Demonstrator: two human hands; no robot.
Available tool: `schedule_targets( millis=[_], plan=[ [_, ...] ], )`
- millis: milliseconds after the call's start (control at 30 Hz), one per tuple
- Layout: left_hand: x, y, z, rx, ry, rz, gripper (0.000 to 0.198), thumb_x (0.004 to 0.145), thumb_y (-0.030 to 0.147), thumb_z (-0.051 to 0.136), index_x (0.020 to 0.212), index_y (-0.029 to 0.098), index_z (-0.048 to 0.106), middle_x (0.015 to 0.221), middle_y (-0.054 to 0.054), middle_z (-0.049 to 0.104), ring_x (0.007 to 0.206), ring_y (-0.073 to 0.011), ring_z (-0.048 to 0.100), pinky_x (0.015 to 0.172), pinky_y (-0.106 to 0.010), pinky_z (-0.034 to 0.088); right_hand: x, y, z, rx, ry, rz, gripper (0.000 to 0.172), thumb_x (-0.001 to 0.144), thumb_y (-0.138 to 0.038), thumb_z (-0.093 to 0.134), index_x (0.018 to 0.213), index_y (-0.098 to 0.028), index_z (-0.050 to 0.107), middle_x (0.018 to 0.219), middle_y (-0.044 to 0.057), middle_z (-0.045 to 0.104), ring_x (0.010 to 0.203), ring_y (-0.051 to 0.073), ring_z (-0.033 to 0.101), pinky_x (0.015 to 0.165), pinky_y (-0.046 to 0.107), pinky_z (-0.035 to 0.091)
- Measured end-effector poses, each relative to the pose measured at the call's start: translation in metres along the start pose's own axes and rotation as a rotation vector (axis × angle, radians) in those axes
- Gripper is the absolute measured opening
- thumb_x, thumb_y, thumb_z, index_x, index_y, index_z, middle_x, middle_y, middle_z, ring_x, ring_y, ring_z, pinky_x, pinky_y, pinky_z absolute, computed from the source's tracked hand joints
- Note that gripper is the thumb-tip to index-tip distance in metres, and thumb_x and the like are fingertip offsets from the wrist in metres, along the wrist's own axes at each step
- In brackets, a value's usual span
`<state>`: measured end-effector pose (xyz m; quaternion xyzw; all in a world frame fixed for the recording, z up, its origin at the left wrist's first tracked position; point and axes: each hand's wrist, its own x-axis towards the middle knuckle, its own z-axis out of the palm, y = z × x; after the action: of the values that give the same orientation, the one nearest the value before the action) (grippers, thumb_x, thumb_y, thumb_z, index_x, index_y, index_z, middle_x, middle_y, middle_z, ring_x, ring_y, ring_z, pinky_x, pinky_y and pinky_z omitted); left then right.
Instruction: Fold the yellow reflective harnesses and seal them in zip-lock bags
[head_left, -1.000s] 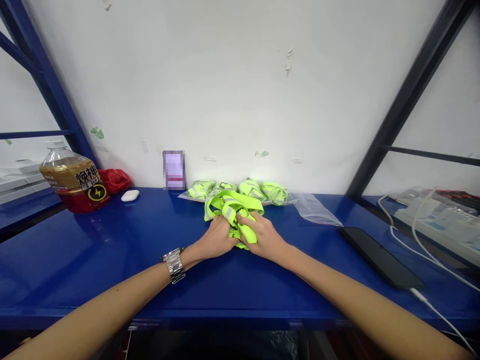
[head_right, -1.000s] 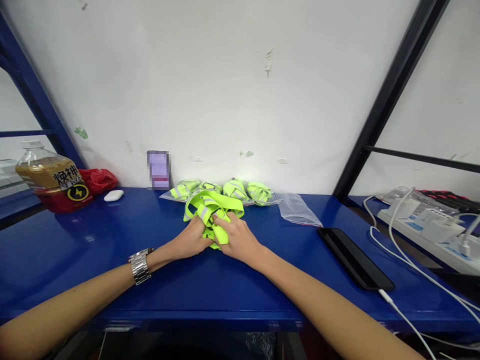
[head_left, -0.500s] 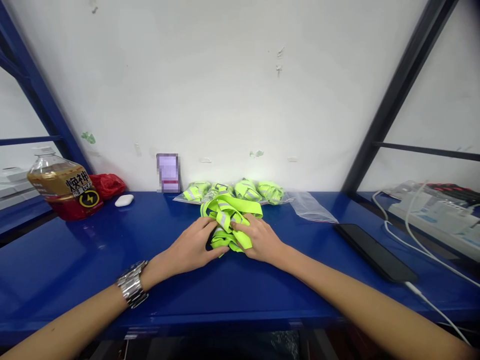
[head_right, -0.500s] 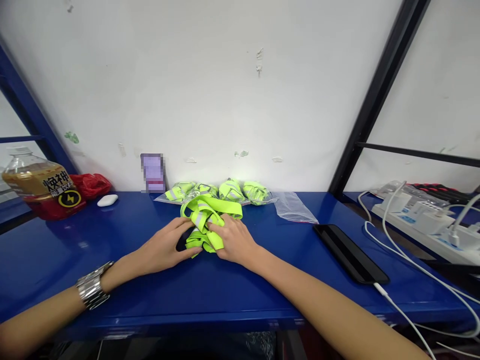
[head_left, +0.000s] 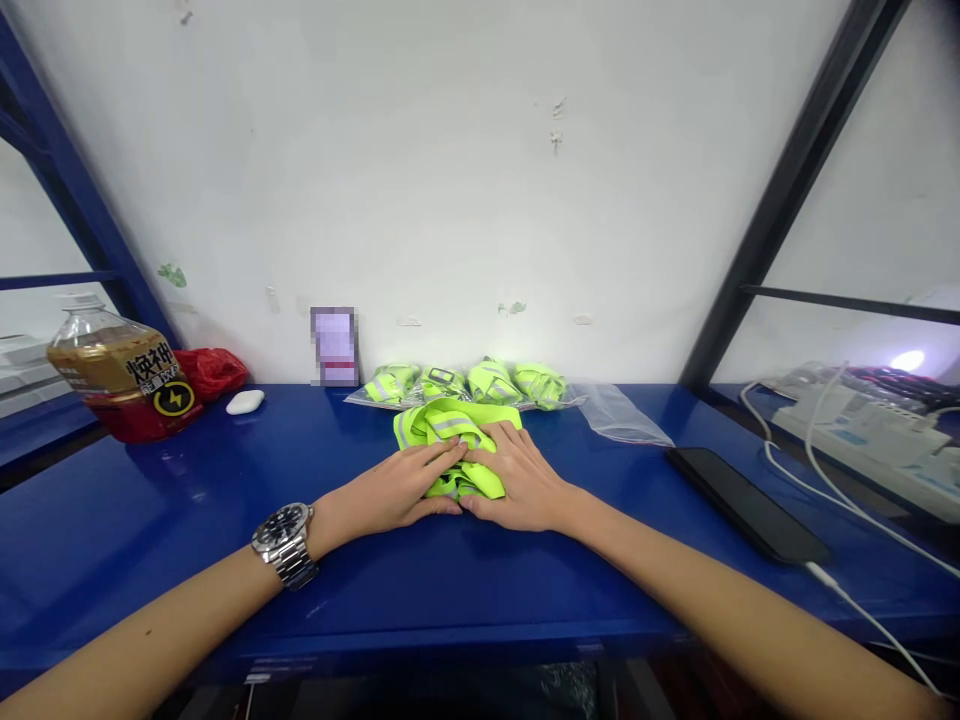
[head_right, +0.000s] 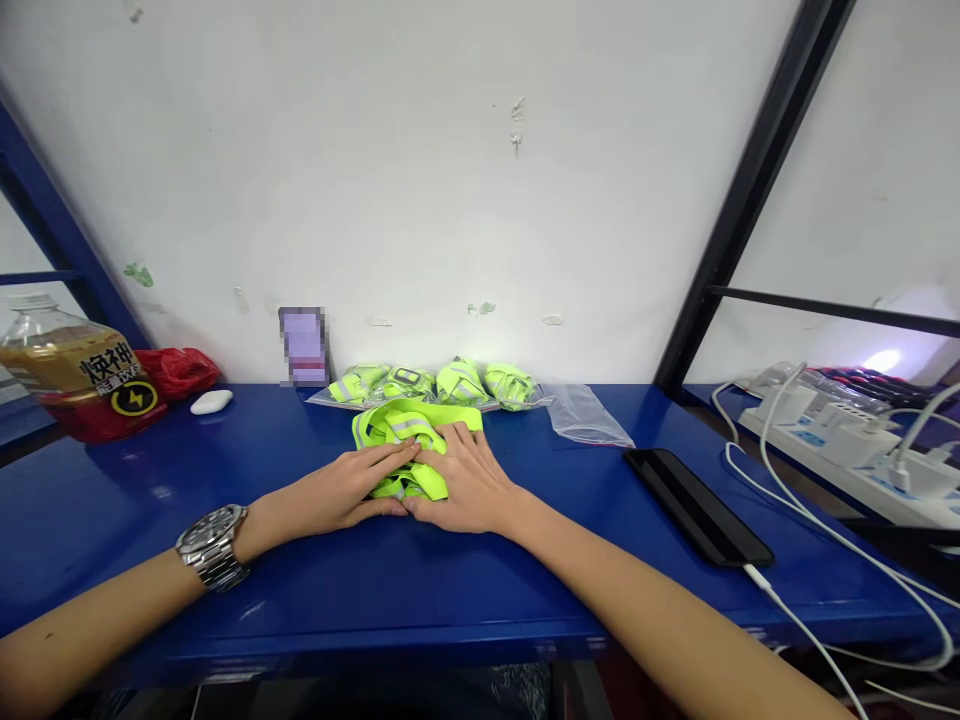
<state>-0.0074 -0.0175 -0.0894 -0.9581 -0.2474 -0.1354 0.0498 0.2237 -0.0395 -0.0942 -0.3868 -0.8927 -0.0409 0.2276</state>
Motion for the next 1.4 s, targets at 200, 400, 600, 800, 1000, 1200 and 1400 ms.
schedule_targets(
  millis=[200, 400, 600, 800, 1000, 1200, 1400],
  plan=[
    [0.002, 0.008, -0.003, 0.081, -0.031, -0.018, 0.058, 0.096, 0.049, 0.038, 0.14, 0.012, 0.032, 0.133, -0.019, 0.052, 0.121, -0.0291, 0.054, 0.098, -0.04, 0.045, 0.002, 0.003, -0.002, 0.03, -0.029, -0.12, 0.064, 0.077, -0.042, 0.064, 0.133, -0.017, 0.046, 0.116, 0.015, 0.05, 0.105, 0.029, 0.044, 0.092, 0.047, 0.04],
    [0.003, 0.013, -0.003, 0.135, -0.038, -0.034, 0.046, 0.098, 0.044, 0.035, 0.13, 0.011, 0.04, 0.119, -0.018, 0.059, 0.112, -0.029, 0.058, 0.093, -0.043, 0.047, 0.003, 0.01, -0.003, 0.049, -0.048, -0.204, 0.053, 0.078, -0.031, 0.063, 0.123, -0.011, 0.045, 0.107, 0.015, 0.056, 0.104, 0.028, 0.048, 0.093, 0.044, 0.044],
    [0.004, 0.003, -0.001, -0.001, 0.034, -0.055, 0.032, 0.099, 0.038, 0.033, 0.113, 0.015, 0.051, 0.107, -0.012, 0.062, 0.102, -0.0232, 0.06, 0.089, -0.039, 0.049, 0.004, 0.012, -0.007, 0.137, -0.036, -0.171, 0.033, 0.085, -0.021, 0.056, 0.117, -0.016, 0.051, 0.111, 0.013, 0.053, 0.103, 0.023, 0.053, 0.087, 0.037, 0.047],
    [0.014, 0.001, -0.002, -0.231, 0.069, -0.089, 0.027, 0.099, 0.033, 0.035, 0.111, 0.017, 0.053, 0.107, -0.01, 0.061, 0.1, -0.0207, 0.058, 0.089, -0.037, 0.048, 0.001, 0.014, -0.011, 0.189, -0.009, -0.044, 0.03, 0.092, -0.03, 0.05, 0.119, -0.016, 0.052, 0.111, 0.013, 0.061, 0.102, 0.024, 0.058, 0.088, 0.037, 0.046],
    [0.02, 0.011, 0.002, -0.36, 0.108, -0.138, 0.024, 0.098, 0.035, 0.04, 0.108, 0.019, 0.054, 0.108, -0.008, 0.062, 0.101, -0.02, 0.057, 0.091, -0.034, 0.045, -0.008, 0.013, -0.017, 0.265, 0.017, 0.044, 0.034, 0.09, -0.033, 0.053, 0.12, -0.016, 0.053, 0.117, 0.012, 0.063, 0.107, 0.025, 0.058, 0.091, 0.036, 0.044],
    [0.025, 0.011, 0.006, -0.384, 0.173, -0.204, 0.022, 0.096, 0.033, 0.042, 0.088, 0.017, 0.055, 0.086, -0.004, 0.062, 0.076, -0.0163, 0.055, 0.072, -0.029, 0.043, -0.007, 0.016, -0.018, 0.282, 0.01, 0.047, 0.036, 0.085, -0.033, 0.06, 0.116, -0.017, 0.053, 0.117, 0.012, 0.061, 0.106, 0.025, 0.056, 0.089, 0.036, 0.043],
    [0.031, 0.011, 0.001, -0.58, 0.163, -0.255, 0.025, 0.095, 0.034, 0.042, 0.089, 0.016, 0.058, 0.085, -0.003, 0.063, 0.076, -0.0155, 0.056, 0.072, -0.027, 0.043, 0.004, 0.016, -0.025, 0.344, -0.033, 0.203, 0.041, 0.081, -0.039, 0.065, 0.112, -0.016, 0.053, 0.082, 0.003, 0.063, 0.073, 0.019, 0.053, 0.066, 0.029, 0.042]
  ],
)
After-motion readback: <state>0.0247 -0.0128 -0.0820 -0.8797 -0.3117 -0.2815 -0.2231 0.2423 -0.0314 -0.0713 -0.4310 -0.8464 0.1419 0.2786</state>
